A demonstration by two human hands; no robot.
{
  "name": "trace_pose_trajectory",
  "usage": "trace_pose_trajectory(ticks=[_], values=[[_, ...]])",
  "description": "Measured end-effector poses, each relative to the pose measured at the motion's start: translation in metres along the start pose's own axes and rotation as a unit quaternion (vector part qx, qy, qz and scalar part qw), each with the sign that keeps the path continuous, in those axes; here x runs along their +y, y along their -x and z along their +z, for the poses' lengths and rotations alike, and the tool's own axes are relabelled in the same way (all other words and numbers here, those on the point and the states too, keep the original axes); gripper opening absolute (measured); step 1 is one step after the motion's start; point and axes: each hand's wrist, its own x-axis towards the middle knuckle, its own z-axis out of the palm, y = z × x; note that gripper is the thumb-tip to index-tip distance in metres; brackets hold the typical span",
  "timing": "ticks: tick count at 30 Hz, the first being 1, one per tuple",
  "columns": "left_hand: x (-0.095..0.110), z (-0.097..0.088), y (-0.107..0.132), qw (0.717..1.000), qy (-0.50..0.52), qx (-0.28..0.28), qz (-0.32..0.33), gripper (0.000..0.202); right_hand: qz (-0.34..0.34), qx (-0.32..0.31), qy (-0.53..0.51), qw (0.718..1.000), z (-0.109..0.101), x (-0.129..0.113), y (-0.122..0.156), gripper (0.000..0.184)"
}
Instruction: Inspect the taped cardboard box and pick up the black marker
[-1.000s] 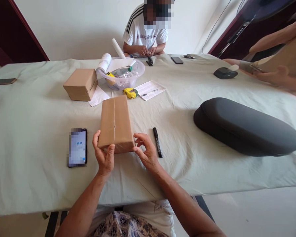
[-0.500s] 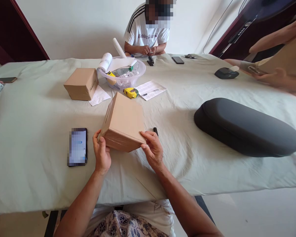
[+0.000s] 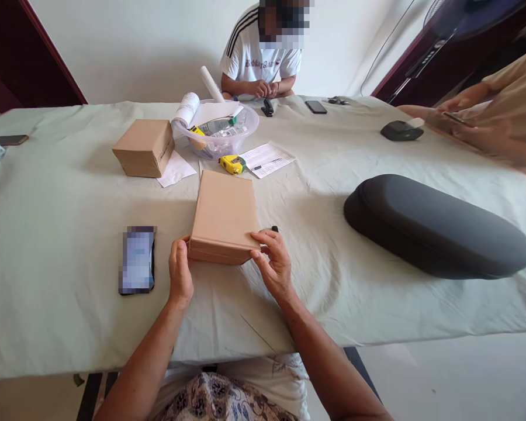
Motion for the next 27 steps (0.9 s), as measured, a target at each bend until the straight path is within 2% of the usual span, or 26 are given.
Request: trace_pose_trajectory(ticks=[6, 11, 13, 17, 19, 23, 27], values=[[0.003, -0.004, -0.003, 0.999, -0.015, -0.015, -0.047, 0.061, -0.018, -0.027, -0.005, 0.999, -0.001, 0.000, -0.003, 0.028], [0.006, -0.006, -0.005, 0.996, 0.020, -0.055, -0.063, 0.056, -0.008, -0.020, -0.045, 0.999, -0.002, 0.001, -0.003, 0.027], [0.009, -0.006, -0.006, 0.995, 0.040, -0.076, -0.052, 0.054, 0.004, -0.007, -0.068, 0.998, -0.001, 0.002, -0.003, 0.027], [0.017, -0.005, -0.005, 0.989, 0.076, -0.125, 0.007, 0.058, 0.044, 0.028, -0.093, 0.994, 0.000, 0.007, -0.003, 0.050], [0.019, -0.007, -0.005, 0.985, 0.073, -0.155, 0.033, 0.065, 0.064, 0.036, -0.102, 0.992, -0.002, 0.010, -0.004, 0.054], [0.016, -0.013, -0.008, 0.978, 0.058, -0.194, 0.050, 0.073, 0.084, 0.022, -0.111, 0.990, -0.002, 0.017, -0.005, 0.044], [0.010, -0.013, -0.013, 0.984, 0.067, -0.158, 0.040, 0.069, 0.088, 0.009, -0.095, 0.992, 0.003, 0.019, -0.005, 0.030]])
